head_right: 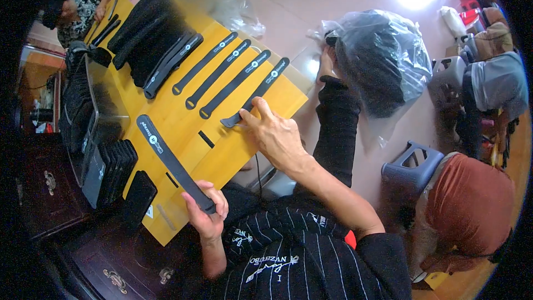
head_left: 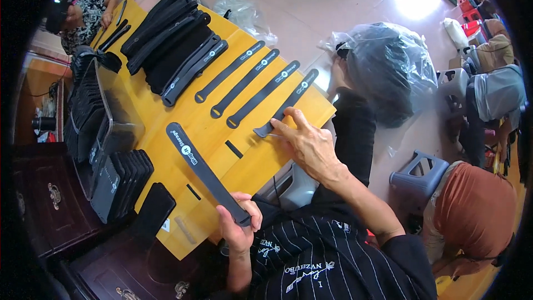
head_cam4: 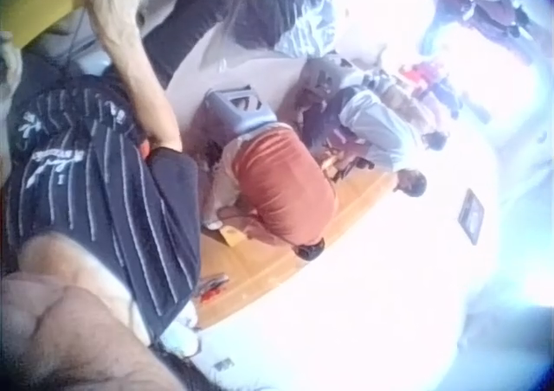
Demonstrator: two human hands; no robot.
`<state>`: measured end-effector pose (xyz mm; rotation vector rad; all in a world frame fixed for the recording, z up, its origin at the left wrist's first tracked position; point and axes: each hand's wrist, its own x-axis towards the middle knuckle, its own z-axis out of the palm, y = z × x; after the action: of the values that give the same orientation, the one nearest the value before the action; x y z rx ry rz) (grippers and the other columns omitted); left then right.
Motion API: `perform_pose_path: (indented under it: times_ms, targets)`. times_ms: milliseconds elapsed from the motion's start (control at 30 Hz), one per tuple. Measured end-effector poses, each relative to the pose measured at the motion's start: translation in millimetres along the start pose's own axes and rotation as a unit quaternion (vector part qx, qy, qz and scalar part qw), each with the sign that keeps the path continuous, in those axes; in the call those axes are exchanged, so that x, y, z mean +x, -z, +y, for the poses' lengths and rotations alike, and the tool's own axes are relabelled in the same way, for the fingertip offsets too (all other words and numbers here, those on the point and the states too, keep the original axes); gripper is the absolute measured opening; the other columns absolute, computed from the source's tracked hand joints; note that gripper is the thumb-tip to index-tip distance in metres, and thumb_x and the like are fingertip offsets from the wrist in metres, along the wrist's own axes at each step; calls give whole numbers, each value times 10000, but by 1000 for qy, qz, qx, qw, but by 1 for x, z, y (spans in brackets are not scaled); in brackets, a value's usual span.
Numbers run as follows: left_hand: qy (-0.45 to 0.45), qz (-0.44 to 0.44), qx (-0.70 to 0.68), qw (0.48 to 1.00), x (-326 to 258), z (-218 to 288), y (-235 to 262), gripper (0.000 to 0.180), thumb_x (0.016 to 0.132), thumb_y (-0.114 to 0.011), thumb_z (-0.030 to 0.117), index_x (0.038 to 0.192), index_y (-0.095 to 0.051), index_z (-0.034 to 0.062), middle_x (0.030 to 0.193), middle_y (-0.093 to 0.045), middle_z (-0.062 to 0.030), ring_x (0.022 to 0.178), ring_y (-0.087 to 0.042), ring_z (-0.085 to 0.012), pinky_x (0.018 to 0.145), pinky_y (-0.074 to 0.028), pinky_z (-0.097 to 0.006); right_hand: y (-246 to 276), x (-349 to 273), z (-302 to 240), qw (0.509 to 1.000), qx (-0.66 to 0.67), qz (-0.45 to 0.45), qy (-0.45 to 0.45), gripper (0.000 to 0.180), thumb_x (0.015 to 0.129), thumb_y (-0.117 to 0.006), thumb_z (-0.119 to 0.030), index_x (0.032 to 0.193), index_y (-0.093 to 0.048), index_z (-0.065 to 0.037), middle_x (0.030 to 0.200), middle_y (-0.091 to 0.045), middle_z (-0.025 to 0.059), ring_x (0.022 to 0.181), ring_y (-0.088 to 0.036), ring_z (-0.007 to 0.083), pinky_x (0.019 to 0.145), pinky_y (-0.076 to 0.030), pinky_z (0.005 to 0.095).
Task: The person is assembling small metal hardware into leather straps using a pointed tool.
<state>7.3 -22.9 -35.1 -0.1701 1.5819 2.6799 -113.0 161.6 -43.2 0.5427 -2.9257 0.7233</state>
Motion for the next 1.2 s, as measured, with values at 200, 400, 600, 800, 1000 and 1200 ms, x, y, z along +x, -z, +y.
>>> perform_pose_path:
  times_ms: [200, 400, 600, 800, 1000, 1200]
  targets:
    - [7, 3, 4, 1000, -2, 0, -1, 608, 1011, -213, 537, 1084, -471, -8, 506, -441, -72, 398, -376, -148, 383, -313, -249, 4, -6, -2, 997, -51, -51, 13, 436, 830, -653, -167, 1260, -584, -166, 1379, -462, 128, 836, -688, 230, 630, -557, 317]
    - [3, -10, 11, 1000, -1, 1, -9, 574, 1017, -215, 518, 1083, -476, 10, 491, -417, -64, 385, -351, -147, 360, -303, -249, 6, -8, -10, 991, -47, -126, -14, 553, 841, -598, -103, 1378, -477, -158, 1480, -310, 260, 846, -697, 321, 629, -555, 333]
    - [-11, -12, 12, 1000, -5, 2, -9, 574, 1019, -210, 514, 1085, -477, 11, 489, -407, -61, 393, -354, -149, 363, -302, -250, 3, -12, -16, 986, -47, -157, -17, 581, 842, -536, -60, 1411, -416, -68, 1481, -250, 316, 875, -691, 350, 680, -561, 373]
    - [15, -20, -64, 998, -3, 4, -14, 535, 1017, -242, 510, 1185, -461, 51, 656, -505, -116, 512, -469, -197, 433, -388, -273, 2, -17, -14, 996, 3, -84, -18, 600, 790, -574, -66, 1370, -429, -19, 1413, -315, 370, 805, -684, 363, 700, -554, 405]
    - [-48, -12, -69, 996, 8, 20, -10, 444, 1019, -355, 426, 1251, -409, 51, 1052, -585, -261, 862, -608, -304, 763, -498, -393, 63, -34, -52, 972, 235, -13, -26, 269, 907, -553, -143, 1152, -541, -32, 1076, -574, 191, 820, -656, 335, 669, -513, 416]
    - [-88, 31, -24, 995, 22, 14, -22, 394, 996, -483, 314, 1239, -419, 11, 1200, -552, -238, 1094, -595, -392, 908, -525, -456, 67, -60, -65, 920, 387, -57, -20, 162, 864, -654, -75, 1004, -627, 2, 818, -593, 106, 645, -560, 187, 577, -439, 285]
